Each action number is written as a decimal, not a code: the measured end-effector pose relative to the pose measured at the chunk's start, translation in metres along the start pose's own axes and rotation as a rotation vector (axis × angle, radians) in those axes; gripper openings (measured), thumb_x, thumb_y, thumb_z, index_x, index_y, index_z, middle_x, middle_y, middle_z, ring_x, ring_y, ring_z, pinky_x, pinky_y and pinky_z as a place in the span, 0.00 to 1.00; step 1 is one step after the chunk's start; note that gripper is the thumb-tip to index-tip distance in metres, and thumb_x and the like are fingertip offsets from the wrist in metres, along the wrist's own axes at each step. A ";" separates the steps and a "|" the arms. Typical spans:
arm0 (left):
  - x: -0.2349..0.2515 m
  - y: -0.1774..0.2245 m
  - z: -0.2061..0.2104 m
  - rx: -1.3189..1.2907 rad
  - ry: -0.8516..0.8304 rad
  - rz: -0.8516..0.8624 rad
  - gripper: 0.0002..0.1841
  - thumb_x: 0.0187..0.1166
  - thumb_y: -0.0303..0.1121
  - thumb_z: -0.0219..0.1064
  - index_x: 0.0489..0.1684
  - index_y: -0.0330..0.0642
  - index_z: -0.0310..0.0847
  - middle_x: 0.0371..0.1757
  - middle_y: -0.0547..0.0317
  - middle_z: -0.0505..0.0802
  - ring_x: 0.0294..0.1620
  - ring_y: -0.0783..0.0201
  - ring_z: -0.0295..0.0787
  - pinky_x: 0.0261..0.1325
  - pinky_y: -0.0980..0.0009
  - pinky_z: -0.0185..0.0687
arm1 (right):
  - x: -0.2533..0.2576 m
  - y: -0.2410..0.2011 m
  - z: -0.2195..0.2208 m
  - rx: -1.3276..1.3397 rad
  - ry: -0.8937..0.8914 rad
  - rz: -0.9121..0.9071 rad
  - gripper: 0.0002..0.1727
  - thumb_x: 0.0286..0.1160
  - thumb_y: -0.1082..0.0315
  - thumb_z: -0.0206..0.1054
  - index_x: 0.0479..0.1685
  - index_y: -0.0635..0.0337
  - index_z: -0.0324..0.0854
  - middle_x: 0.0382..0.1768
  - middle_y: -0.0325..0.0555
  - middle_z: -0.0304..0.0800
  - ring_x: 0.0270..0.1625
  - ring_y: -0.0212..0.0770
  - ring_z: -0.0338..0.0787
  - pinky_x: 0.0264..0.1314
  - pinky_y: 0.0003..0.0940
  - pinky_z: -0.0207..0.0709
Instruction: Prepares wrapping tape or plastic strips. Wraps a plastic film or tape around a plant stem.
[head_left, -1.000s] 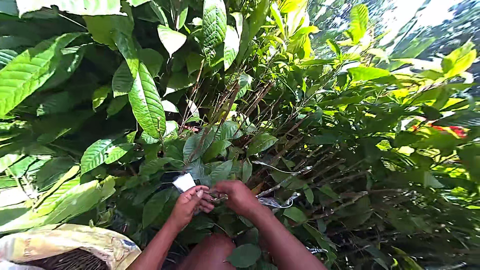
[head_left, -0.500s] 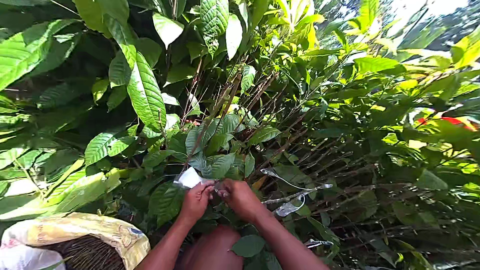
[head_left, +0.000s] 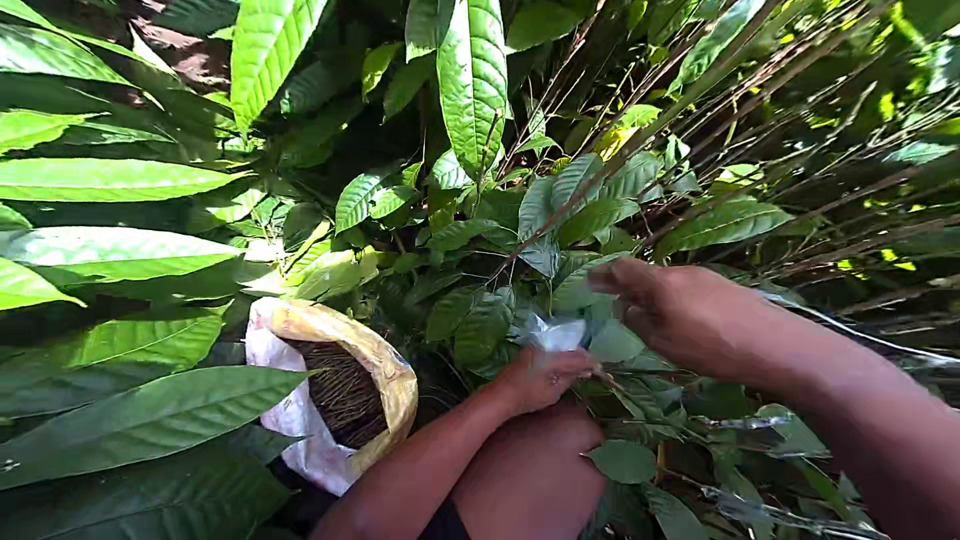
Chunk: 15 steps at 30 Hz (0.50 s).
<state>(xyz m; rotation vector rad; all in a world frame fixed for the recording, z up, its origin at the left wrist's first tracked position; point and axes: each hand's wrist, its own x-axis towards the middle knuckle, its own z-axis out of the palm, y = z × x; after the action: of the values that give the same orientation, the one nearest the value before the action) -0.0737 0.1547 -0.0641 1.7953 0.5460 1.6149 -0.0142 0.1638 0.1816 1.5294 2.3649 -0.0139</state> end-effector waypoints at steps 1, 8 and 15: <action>-0.003 -0.006 -0.004 -0.035 0.055 0.048 0.08 0.80 0.23 0.67 0.45 0.31 0.93 0.48 0.46 0.97 0.52 0.60 0.95 0.63 0.63 0.88 | 0.003 0.013 0.005 -0.139 0.046 0.036 0.20 0.77 0.75 0.67 0.68 0.53 0.82 0.43 0.56 0.91 0.46 0.61 0.92 0.43 0.64 0.84; 0.012 -0.005 -0.033 -0.341 0.403 -0.208 0.06 0.77 0.20 0.69 0.45 0.24 0.88 0.40 0.49 0.96 0.38 0.67 0.95 0.49 0.68 0.94 | -0.031 0.033 0.051 -0.420 0.115 0.013 0.08 0.73 0.77 0.69 0.47 0.62 0.89 0.34 0.65 0.91 0.50 0.73 0.90 0.54 0.70 0.78; 0.028 0.021 0.010 -0.125 0.274 -0.296 0.09 0.77 0.22 0.66 0.44 0.26 0.91 0.40 0.45 0.97 0.41 0.60 0.95 0.52 0.63 0.89 | -0.054 -0.047 0.054 0.170 0.103 -0.241 0.06 0.71 0.66 0.70 0.41 0.54 0.88 0.24 0.45 0.88 0.24 0.48 0.90 0.23 0.52 0.83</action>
<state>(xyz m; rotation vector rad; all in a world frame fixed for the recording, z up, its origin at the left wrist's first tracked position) -0.0618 0.1575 -0.0299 1.3393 0.7775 1.6533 -0.0216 0.0866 0.1375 1.3342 2.6783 -0.2015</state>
